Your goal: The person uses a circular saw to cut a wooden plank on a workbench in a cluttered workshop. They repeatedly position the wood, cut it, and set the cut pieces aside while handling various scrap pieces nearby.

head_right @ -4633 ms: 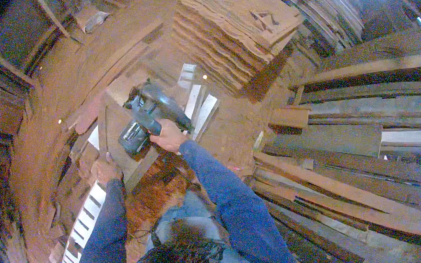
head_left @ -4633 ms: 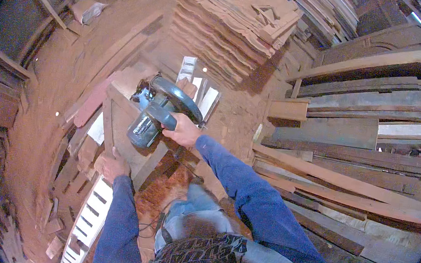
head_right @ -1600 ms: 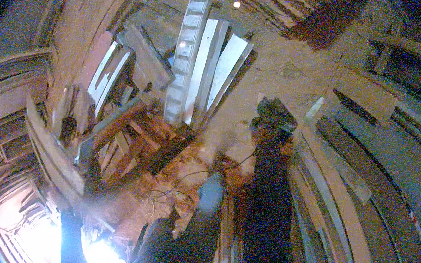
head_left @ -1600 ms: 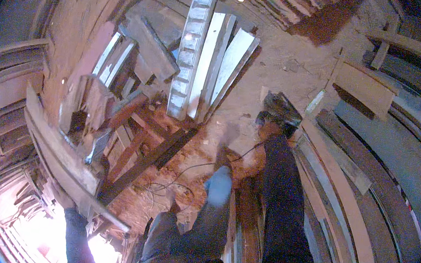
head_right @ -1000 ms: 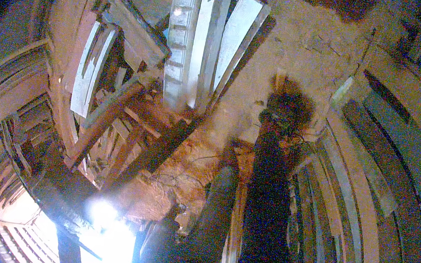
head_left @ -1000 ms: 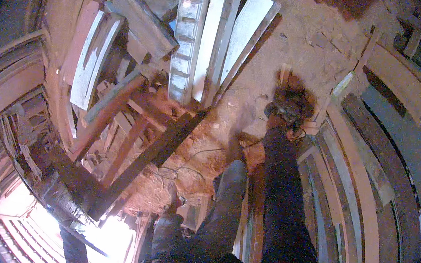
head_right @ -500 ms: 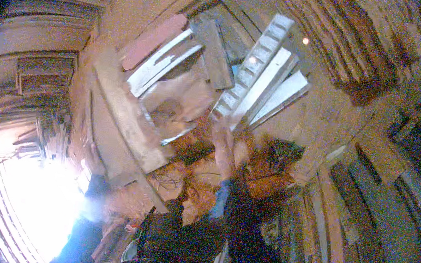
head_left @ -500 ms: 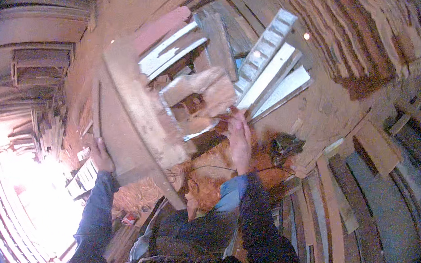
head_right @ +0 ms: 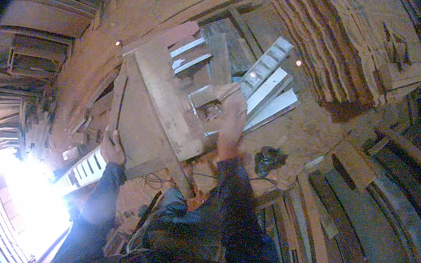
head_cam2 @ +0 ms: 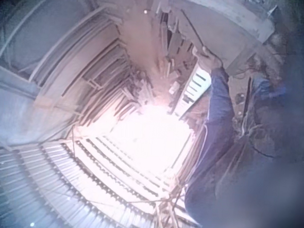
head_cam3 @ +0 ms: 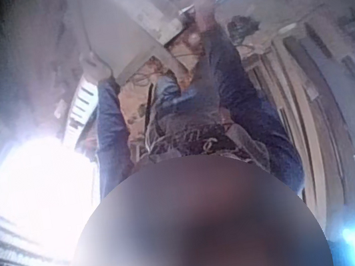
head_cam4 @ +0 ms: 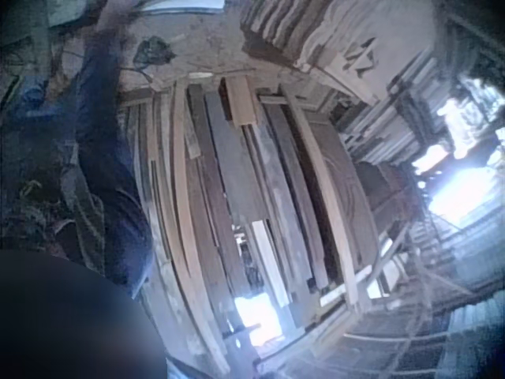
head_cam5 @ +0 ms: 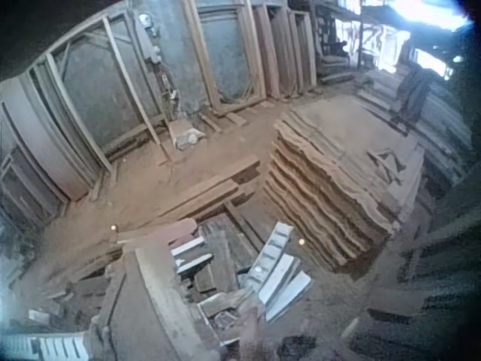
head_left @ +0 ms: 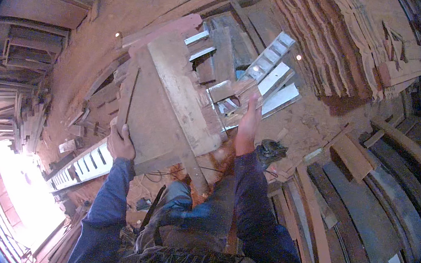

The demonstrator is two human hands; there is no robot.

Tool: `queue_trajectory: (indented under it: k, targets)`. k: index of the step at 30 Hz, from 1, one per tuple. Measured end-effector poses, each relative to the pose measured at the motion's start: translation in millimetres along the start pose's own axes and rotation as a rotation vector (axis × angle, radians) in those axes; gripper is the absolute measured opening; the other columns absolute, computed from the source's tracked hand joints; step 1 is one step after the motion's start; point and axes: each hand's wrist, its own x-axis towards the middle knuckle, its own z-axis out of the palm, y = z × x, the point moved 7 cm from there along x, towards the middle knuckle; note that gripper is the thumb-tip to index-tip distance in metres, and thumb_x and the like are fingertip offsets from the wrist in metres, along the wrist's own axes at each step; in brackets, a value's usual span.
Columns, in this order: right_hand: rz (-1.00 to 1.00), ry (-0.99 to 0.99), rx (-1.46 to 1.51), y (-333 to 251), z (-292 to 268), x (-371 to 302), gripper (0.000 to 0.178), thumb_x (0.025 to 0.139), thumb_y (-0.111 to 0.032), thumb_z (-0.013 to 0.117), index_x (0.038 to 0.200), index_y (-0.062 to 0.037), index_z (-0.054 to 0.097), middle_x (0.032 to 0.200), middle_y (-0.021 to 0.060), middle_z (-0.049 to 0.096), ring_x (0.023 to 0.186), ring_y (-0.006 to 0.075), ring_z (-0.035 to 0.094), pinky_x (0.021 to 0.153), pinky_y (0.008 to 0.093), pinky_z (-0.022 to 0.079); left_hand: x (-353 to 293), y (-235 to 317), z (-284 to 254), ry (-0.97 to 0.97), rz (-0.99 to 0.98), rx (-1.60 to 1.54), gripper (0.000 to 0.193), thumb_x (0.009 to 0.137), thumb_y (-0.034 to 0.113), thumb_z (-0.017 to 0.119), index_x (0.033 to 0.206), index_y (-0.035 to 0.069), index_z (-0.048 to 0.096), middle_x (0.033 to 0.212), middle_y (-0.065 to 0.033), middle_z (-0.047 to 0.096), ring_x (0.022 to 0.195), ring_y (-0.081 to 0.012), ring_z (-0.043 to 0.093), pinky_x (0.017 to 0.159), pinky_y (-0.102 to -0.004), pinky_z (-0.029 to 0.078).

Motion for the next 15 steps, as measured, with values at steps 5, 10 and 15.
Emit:
queue_trajectory:
  k: [5, 10, 15]
  targets:
    - [0.046, -0.083, 0.253, 32, -2, 19, 0.064, 0.105, -0.048, 0.047, 0.147, 0.0009, 0.041, 0.135, 0.018, 0.056, 0.107, 0.0318, 0.067, 0.081, 0.0416, 0.06, -2, 3, -2, 0.035, 0.029, 0.011, 0.053, 0.102, 0.047, 0.048, 0.125, 0.0, 0.058, 0.099, -0.0304, 0.068, 0.095, -0.0471, 0.063, 0.084, -0.0537, 0.046]
    - [0.156, -0.122, 0.251, 46, -5, 21, 0.057, 0.106, -0.049, 0.045, 0.141, -0.0037, 0.048, 0.126, 0.0183, 0.061, 0.1, 0.0323, 0.068, 0.081, 0.0432, 0.06, -1, 1, -1, -0.009, -0.019, 0.021, 0.053, 0.102, 0.047, 0.047, 0.124, -0.001, 0.058, 0.1, -0.0299, 0.068, 0.096, -0.0474, 0.063, 0.085, -0.0536, 0.046]
    - [0.672, -0.082, 0.731, 81, -8, 6, 0.054, 0.105, -0.051, 0.045, 0.136, -0.0065, 0.049, 0.121, 0.0184, 0.065, 0.102, 0.0343, 0.067, 0.089, 0.0473, 0.056, -3, 5, -3, -0.025, -0.02, 0.02, 0.055, 0.102, 0.048, 0.047, 0.125, -0.002, 0.057, 0.105, -0.0305, 0.067, 0.099, -0.0475, 0.063, 0.088, -0.0535, 0.045]
